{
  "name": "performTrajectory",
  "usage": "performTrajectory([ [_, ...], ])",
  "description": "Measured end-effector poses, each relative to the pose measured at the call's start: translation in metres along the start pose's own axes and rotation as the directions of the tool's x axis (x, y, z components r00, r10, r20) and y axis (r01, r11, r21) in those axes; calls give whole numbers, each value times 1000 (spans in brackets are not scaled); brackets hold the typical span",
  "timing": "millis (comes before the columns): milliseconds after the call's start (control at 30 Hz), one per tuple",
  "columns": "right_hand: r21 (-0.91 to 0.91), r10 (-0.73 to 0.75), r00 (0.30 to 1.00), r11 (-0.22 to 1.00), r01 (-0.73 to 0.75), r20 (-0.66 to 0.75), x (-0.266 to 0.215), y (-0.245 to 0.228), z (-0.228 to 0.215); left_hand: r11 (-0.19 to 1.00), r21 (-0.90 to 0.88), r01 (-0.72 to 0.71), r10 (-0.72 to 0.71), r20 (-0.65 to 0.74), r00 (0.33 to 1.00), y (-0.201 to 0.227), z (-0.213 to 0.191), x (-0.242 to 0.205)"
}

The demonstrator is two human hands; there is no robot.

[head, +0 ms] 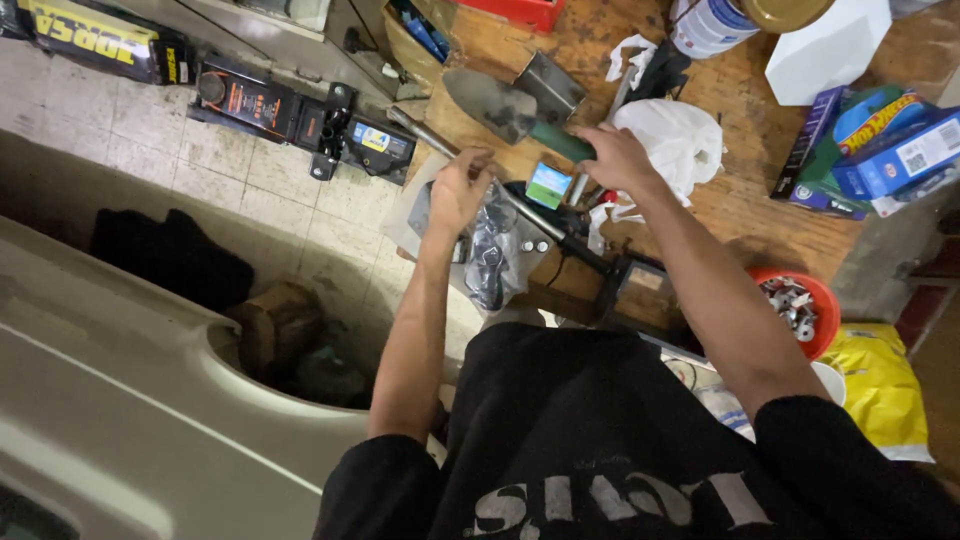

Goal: The person organizes various items on a cluttered workbench in a workshop. They wipe a blue box with a cloth, hang a green tool on a wall hook, and sort small metal parts from a plastic bag into a red bucket.

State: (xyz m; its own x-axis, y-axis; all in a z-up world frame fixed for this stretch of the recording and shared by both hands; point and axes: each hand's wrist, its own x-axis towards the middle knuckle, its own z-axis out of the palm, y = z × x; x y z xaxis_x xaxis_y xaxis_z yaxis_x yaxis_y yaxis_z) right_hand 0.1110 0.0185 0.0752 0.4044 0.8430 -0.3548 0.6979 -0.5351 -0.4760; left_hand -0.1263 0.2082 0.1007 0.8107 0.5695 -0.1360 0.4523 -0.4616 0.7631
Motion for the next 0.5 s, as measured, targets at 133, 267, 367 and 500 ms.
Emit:
performTrajectory([
  [133,-57,42,999,998,-42,12,33,11,39,999,-46,21,-20,13,1000,-4,-4,-2],
  [267,-135,57,998,989,-55,16,43,26,61,994,-58,94,-92,37,995,-6,-21,-5],
  [367,-91,99,995,991,-99,-5,23,20,43,992,-50,115,-112,46,993,-30,-25,8],
  [500,255,171,982,956,-146,-76,-12,15,7,997,47,54,-58,87,994,-37,-7,42],
])
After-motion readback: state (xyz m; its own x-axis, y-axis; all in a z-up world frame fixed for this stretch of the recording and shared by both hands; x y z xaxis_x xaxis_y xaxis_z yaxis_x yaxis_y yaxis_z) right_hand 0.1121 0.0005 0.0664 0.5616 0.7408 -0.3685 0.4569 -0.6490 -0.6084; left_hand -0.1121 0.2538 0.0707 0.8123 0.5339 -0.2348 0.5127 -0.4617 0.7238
